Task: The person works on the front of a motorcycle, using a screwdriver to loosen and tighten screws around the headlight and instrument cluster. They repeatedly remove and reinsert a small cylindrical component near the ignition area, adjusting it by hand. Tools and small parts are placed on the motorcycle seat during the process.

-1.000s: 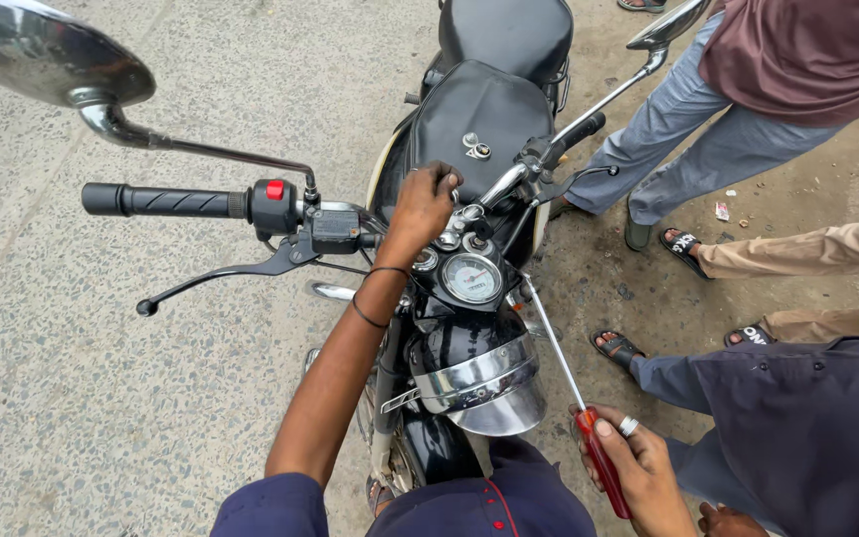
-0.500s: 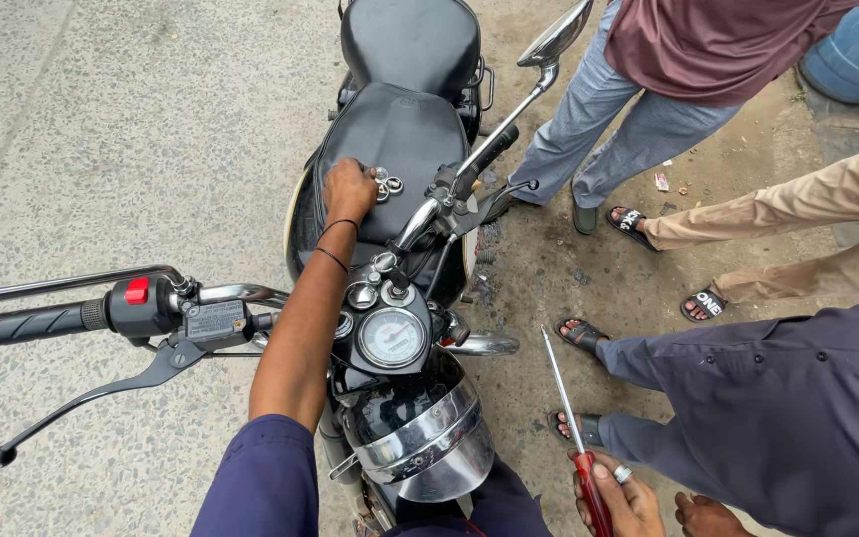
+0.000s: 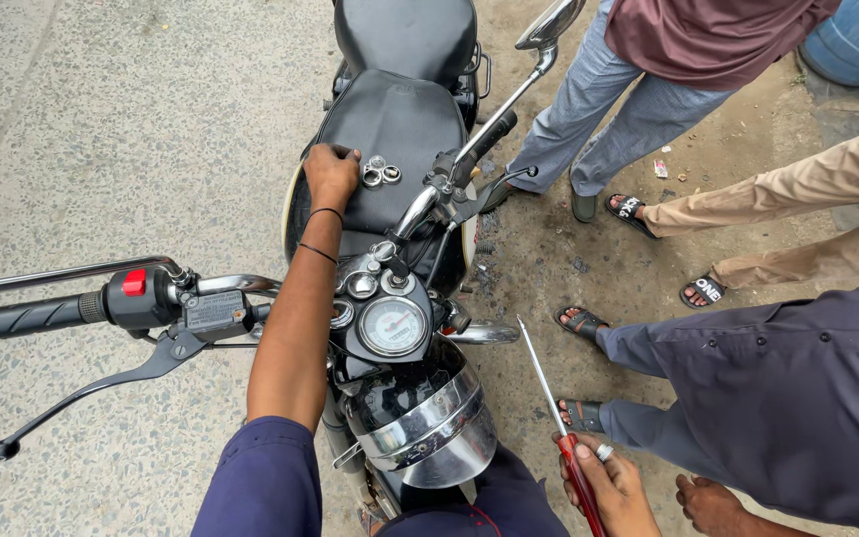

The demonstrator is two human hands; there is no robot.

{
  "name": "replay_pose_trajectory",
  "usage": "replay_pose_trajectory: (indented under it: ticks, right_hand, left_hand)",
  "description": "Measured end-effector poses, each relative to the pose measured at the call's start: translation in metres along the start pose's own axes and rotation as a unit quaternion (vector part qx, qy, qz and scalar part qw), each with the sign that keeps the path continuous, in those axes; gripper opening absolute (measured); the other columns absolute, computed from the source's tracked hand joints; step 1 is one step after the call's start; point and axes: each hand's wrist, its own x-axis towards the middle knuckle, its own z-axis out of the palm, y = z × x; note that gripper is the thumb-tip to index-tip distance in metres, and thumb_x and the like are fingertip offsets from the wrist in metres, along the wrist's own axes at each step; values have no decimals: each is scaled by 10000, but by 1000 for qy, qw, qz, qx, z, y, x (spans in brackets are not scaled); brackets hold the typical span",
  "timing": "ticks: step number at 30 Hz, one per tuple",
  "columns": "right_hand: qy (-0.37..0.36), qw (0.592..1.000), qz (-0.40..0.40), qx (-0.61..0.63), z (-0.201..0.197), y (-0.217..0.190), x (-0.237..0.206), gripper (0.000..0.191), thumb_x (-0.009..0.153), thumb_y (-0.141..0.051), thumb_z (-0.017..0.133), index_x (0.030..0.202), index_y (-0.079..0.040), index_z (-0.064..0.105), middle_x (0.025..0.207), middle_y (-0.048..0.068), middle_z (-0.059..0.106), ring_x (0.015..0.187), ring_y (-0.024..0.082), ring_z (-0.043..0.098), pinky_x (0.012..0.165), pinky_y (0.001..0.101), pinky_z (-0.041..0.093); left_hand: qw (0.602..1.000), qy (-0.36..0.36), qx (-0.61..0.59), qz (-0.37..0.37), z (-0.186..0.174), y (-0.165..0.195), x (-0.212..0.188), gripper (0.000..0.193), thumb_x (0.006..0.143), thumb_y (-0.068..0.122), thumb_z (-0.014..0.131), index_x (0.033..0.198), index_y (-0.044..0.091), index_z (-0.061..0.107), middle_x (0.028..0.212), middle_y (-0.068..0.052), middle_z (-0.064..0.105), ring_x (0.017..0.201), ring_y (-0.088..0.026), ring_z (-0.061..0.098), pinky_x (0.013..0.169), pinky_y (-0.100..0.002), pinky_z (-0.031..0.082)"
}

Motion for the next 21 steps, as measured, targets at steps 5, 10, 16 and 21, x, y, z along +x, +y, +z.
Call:
replay_pose_trajectory:
  ticks: [5, 10, 16, 21]
  right_hand:
    - [4, 1000, -8, -29, 32, -12, -34, 418, 962, -257, 571, 1203, 72, 662, 759, 125, 621, 569, 175, 558, 506, 319, 460]
    - [-49, 998, -30, -19, 66, -19, -63, 411, 955, -250, 579, 1193, 75, 662, 773, 112, 614, 588, 160, 552, 531, 308, 473]
    - [-158, 980, -83, -89, 84, -15, -89, 442, 938, -209, 580, 1289, 53, 637, 796, 99, 630, 569, 138, 574, 506, 287, 480]
    - [-216, 971, 9, -104, 101, 10, -104, 458, 967, -234, 498, 1335, 16, 607, 750, 105, 623, 455, 141, 553, 432, 282, 447]
  left_hand:
    - [987, 56, -145, -38, -34, 1, -47, 263, 852, 254, 765, 952, 12, 788, 930, -165, 783, 897, -283, 767, 872, -369, 562]
    - [986, 29, -161, -15, -90, 11, -111, 259, 892, 246, 718, 982, 17, 796, 935, -143, 790, 872, -237, 752, 846, -339, 547]
    - [933, -99, -318, 139, -138, -6, -208, 239, 1004, 191, 630, 1087, 4, 754, 944, -34, 766, 817, -79, 685, 756, -243, 569]
    - [897, -106, -427, -28, -160, -80, -339, 302, 1029, 222, 609, 1088, -54, 714, 919, -101, 765, 735, -114, 674, 678, -260, 558]
